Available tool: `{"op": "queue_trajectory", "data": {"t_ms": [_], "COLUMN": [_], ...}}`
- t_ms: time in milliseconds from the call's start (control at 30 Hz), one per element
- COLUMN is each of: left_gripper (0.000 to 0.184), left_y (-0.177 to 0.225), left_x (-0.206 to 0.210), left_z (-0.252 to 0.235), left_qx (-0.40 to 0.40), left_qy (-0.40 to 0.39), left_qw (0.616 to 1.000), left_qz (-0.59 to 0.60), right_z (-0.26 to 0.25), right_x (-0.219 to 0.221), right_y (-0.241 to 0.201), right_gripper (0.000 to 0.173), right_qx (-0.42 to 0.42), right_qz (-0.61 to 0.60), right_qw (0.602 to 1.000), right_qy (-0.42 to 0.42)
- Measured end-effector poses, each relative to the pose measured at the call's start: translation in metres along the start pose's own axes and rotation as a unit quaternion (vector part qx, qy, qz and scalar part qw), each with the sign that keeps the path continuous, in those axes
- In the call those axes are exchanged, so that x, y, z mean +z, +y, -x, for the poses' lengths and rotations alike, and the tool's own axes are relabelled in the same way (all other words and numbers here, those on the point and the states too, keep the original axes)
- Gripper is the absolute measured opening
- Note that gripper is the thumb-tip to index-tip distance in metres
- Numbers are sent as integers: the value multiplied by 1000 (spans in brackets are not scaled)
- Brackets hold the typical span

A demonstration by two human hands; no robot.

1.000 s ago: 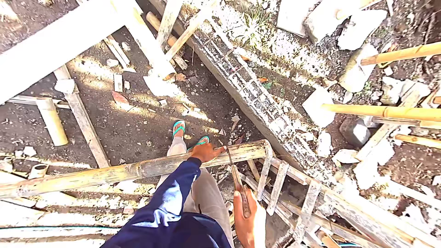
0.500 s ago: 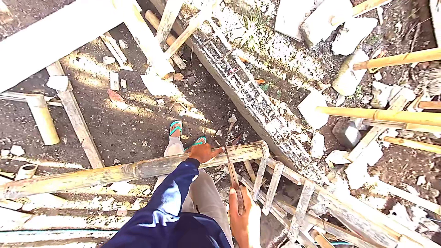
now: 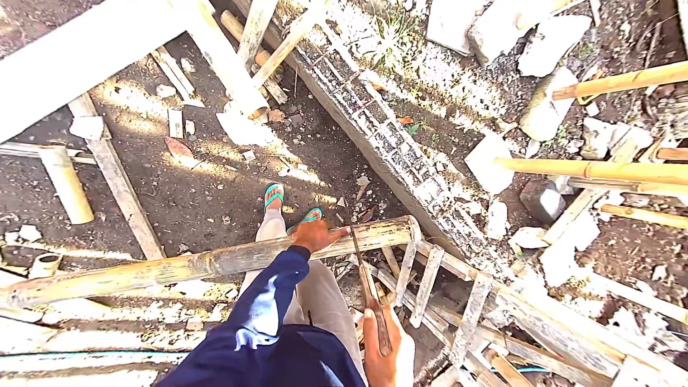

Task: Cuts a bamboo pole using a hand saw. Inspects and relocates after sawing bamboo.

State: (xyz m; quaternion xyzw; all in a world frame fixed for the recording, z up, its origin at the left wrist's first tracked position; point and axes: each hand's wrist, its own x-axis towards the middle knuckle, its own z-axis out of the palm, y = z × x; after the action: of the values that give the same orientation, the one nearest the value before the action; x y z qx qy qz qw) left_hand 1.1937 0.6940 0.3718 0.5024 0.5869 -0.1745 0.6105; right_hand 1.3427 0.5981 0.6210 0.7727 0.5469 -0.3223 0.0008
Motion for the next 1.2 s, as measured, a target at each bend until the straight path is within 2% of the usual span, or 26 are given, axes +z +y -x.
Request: {"op": "queue_trajectory", "data": {"t_ms": [100, 200, 267, 333, 433, 500, 600, 667, 733, 833, 900, 1000, 1067, 1133, 1200], "left_gripper": [92, 90, 89, 88, 87, 87, 88, 88, 90, 89, 88, 89, 90, 89, 87], "left_y": [-1, 0, -2, -2, -2, -1, 2, 0, -2, -1, -1, 0, -1, -4, -4], "left_x": [-1, 3, 7, 2, 5, 7, 2, 5, 4, 3, 3, 1, 3, 4, 2], "left_z": [-4, -5, -6, -6, -5, -5, -5, -4, -6, -2, 1, -2, -3, -3, -5], "left_qx": [-6, -1, 9, 13, 9, 7, 6, 5, 0, 6, 6, 3, 7, 13, 19], "left_qy": [10, 14, 18, 22, 20, 29, 30, 28, 36, 34, 33, 33, 32, 40, 46], "left_qw": [1000, 1000, 1000, 1000, 1000, 1000, 1000, 1000, 999, 999, 999, 999, 999, 999, 999], "left_qz": [-7, -5, -3, -3, -1, -2, 0, 10, 10, 12, 22, 19, 20, 19, 13], "right_z": [3, -32, -42, -31, 14, 19, -30, -52, -45, 7, 25, -15, -50, -54, -25], "right_x": [-3, 20, 27, 20, -5, -6, 19, 30, 28, 4, 0, 19, 32, 35, 22], "right_y": [-1, 0, -1, 1, 6, 8, 2, -3, -1, 6, 11, 3, -7, -7, 2], "right_gripper": [32, 38, 37, 37, 35, 33, 39, 36, 37, 37, 35, 42, 38, 35, 37], "right_qx": [1, -15, -18, -12, 1, 1, -9, -11, -11, -15, -15, -19, -14, -13, -13], "right_qz": [-4, 3, 5, -2, 12, 13, 0, 6, -6, 0, 11, 12, 21, 10, -3], "right_qw": [1000, 1000, 1000, 1000, 1000, 1000, 1000, 1000, 1000, 999, 999, 999, 1000, 1000, 1000], "right_qy": [6, 11, 4, 11, 11, 11, 9, 10, 21, 34, 42, 28, 12, 18, 28]}}
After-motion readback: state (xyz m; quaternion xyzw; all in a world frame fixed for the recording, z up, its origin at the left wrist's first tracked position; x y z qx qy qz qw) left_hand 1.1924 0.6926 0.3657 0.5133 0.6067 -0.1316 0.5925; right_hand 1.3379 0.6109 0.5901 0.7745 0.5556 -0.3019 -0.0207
